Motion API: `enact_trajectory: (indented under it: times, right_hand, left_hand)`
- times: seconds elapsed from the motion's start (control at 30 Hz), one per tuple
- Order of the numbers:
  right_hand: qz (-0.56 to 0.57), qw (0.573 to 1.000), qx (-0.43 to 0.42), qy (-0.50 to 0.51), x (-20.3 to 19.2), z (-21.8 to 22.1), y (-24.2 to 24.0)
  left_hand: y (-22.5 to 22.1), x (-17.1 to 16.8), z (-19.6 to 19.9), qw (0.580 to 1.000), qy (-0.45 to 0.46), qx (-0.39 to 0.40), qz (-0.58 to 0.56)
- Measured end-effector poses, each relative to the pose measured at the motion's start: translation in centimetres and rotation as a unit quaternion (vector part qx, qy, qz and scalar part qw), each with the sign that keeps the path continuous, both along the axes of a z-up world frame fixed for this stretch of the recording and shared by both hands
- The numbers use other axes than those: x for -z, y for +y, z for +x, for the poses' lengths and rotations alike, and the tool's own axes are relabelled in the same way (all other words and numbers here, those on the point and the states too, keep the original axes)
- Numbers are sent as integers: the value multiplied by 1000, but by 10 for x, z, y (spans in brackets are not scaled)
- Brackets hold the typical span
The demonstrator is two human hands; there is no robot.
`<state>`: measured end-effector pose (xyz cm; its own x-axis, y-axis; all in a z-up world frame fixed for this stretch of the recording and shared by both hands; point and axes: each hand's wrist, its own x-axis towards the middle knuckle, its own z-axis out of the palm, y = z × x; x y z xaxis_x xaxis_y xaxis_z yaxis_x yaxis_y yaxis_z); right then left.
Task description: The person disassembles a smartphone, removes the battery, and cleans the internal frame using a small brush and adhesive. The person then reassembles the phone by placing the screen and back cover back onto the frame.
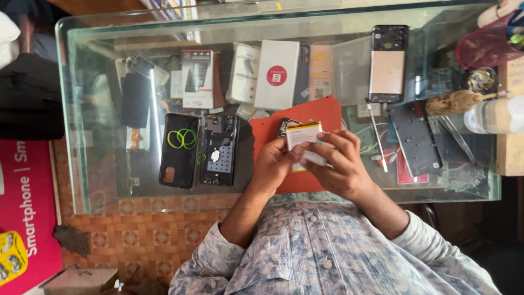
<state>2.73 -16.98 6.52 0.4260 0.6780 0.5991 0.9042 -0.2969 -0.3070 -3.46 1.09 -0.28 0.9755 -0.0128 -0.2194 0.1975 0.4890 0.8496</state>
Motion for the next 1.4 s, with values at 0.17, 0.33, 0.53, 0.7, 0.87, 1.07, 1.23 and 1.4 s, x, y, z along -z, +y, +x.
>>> enact_trajectory:
  times: [0.17, 0.33, 0.53, 0.7, 0.87, 1.07, 1.23, 1.4]
  right_hand:
    - [-56, 987, -21, 150, 4, 1, 0]
    - [-129, 970, 88, 186, 5, 5, -10]
    - [-178, 963, 109, 168, 9, 2, -12]
    - [-170, 957, 163, 172, 13, -5, -10]
    - [-162, 951, 205, 167, 14, -12, -2]
    - [-146, 948, 236, 157, 16, -13, -5]
    - [-145, 947, 236, 163, 15, -10, -8]
    - [-127, 953, 219, 166, 12, -4, -15]
  left_hand:
    - [49, -6, -23, 972, 12, -88, 217]
    - [89, -30, -48, 835, 27, -206, 510]
    - [107, -37, -55, 855, 43, -195, 480]
    - [102, -42, -46, 847, 68, -163, 501]
    - [88, -38, -30, 851, 55, -125, 507]
    - [93, -30, -27, 786, 23, -154, 599]
    - [107, -35, -43, 768, 50, -173, 615]
    - [114, -39, -50, 618, 59, -189, 761]
